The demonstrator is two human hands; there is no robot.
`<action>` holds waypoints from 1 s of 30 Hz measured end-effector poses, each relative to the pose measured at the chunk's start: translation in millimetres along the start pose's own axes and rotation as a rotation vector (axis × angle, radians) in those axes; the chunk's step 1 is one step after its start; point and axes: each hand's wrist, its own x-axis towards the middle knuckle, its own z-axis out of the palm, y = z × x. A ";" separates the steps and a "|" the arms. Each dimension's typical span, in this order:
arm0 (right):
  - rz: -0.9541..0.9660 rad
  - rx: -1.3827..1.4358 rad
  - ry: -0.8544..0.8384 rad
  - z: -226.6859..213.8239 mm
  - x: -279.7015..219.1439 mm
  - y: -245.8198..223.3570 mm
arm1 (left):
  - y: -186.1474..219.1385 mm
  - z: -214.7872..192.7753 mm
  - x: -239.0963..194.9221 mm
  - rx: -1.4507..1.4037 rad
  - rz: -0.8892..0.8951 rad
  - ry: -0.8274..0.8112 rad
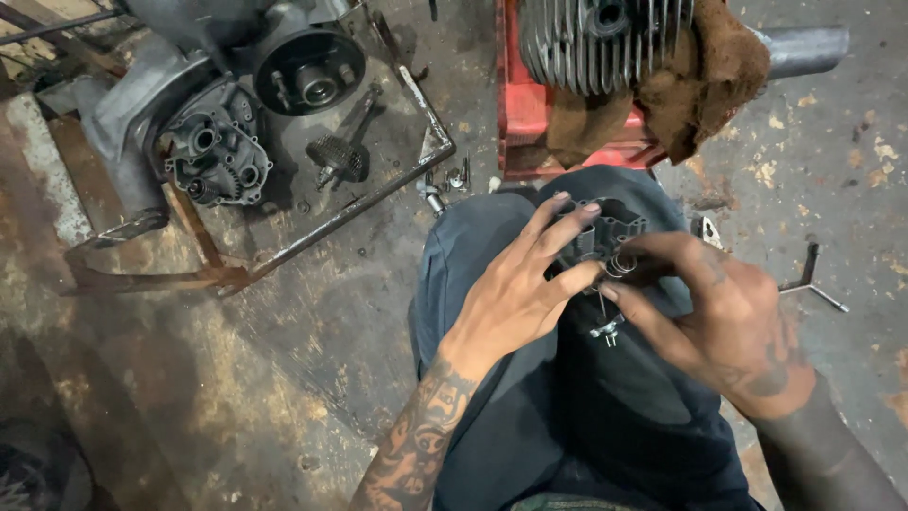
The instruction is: Assembling a carburetor by inserting a needle and spring into the housing
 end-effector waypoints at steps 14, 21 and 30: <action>-0.281 -0.132 0.038 45.6 -75.1 36.4 | -0.4 1.2 -0.3 -0.016 -0.027 -0.008; -0.292 -0.083 -0.055 39.4 -57.6 26.5 | 0.6 0.5 1.7 -0.019 -0.017 -0.004; 0.021 0.318 -0.147 21.6 -47.4 13.4 | -1.5 1.8 0.6 -0.081 -0.018 0.006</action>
